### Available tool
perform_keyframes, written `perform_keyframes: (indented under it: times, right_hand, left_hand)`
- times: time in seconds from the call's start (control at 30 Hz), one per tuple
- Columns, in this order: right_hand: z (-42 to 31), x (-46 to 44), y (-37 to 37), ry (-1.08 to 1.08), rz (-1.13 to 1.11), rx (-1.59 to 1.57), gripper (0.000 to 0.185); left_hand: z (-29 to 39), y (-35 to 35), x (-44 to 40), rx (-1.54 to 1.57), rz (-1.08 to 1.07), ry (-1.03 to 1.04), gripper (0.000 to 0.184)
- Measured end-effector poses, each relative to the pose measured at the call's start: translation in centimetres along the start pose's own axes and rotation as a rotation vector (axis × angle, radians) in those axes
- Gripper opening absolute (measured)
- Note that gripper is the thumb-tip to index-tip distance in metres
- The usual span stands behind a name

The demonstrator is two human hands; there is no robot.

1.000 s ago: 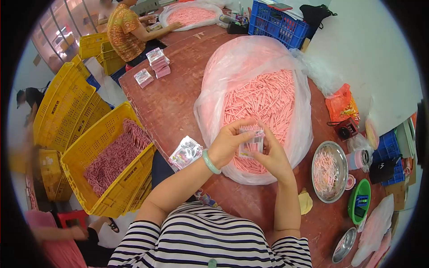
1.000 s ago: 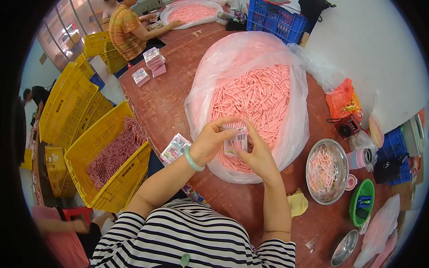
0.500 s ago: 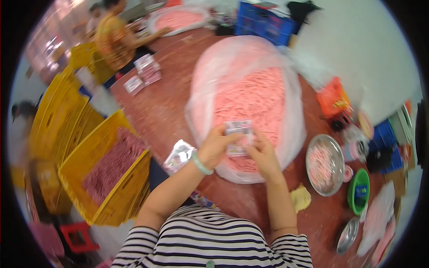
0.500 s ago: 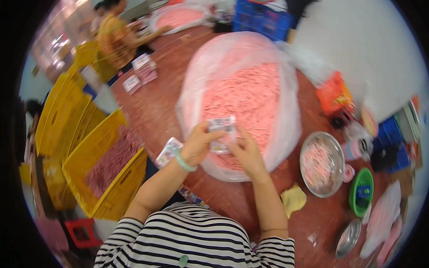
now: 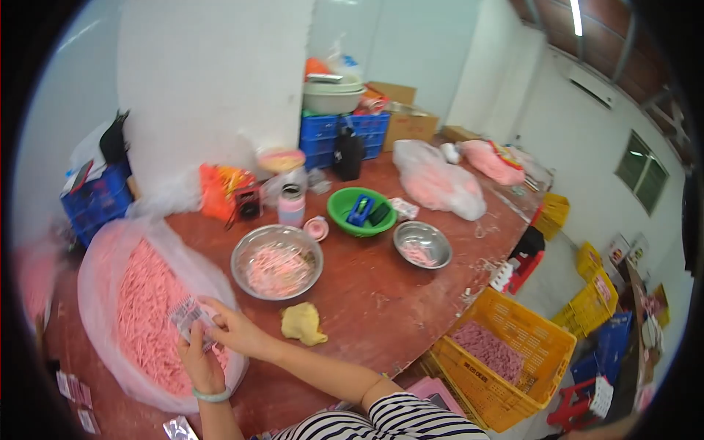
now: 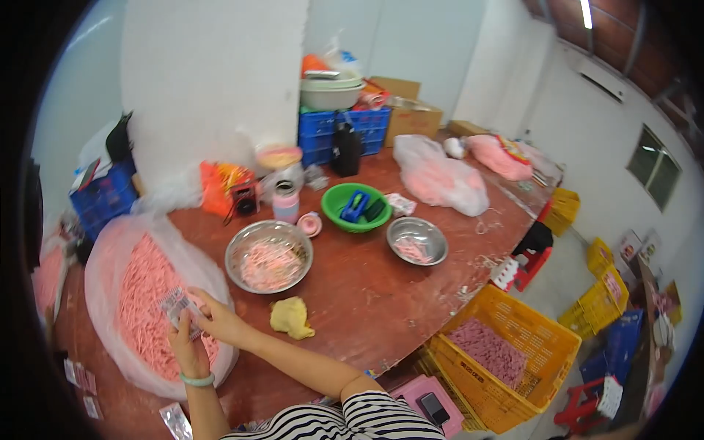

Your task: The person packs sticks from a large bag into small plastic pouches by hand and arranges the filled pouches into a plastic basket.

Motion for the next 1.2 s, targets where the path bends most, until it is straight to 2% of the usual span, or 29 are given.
perform_keyframes:
  times: [0.13,0.27,0.37,0.4,0.5,0.6,0.7,1.0,1.2]
  right_hand:
    - [-1.9,2.6,-2.4,0.001,0.123,0.358,0.072]
    - [-3.5,4.5,-4.5,0.099,0.163,0.314,0.072]
    - [-2.0,5.1,-5.3,0.031,0.162,0.172,0.075]
    - [-2.0,5.3,-5.3,0.020,0.162,0.136,0.075]
    - [-2.8,5.6,-5.4,-0.045,0.161,0.304,0.076]
    - [-3.7,6.0,-4.9,-0.101,0.174,0.204,0.077]
    - [-1.4,5.8,-5.9,0.086,0.169,0.226,0.078]
    - [-3.6,6.8,-5.7,0.003,0.157,0.144,0.078]
    - [-3.5,6.7,-5.6,0.048,0.134,0.077,0.075]
  left_hand:
    - [-1.5,2.5,-1.1,0.002,0.025,0.041,0.012]
    - [-1.8,6.8,-1.3,0.042,-0.070,-0.027,0.014]
    - [-2.4,7.8,-1.4,0.029,-0.173,-0.101,0.016]
    - [-2.5,7.5,-1.6,0.016,-0.148,-0.081,0.016]
    - [-2.9,7.2,-1.8,-0.001,-0.098,-0.041,0.018]
    - [-2.8,7.7,-1.7,0.007,-0.111,-0.049,0.019]
    - [-3.4,7.1,-1.5,-0.020,-0.123,-0.067,0.020]
    - [-4.2,7.5,-1.7,-0.031,-0.152,-0.133,0.021]
    - [-4.2,7.2,-1.5,-0.026,-0.191,-0.151,0.027]
Point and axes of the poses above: each hand's wrist, its own x-axis away from the middle knuckle, its own y-axis out of the palm, z = x × y, the point moved 9 cm from there along -x, towards the middle knuckle, and after that the axes turned 14 degrees about -z, right-handed, at the moved point
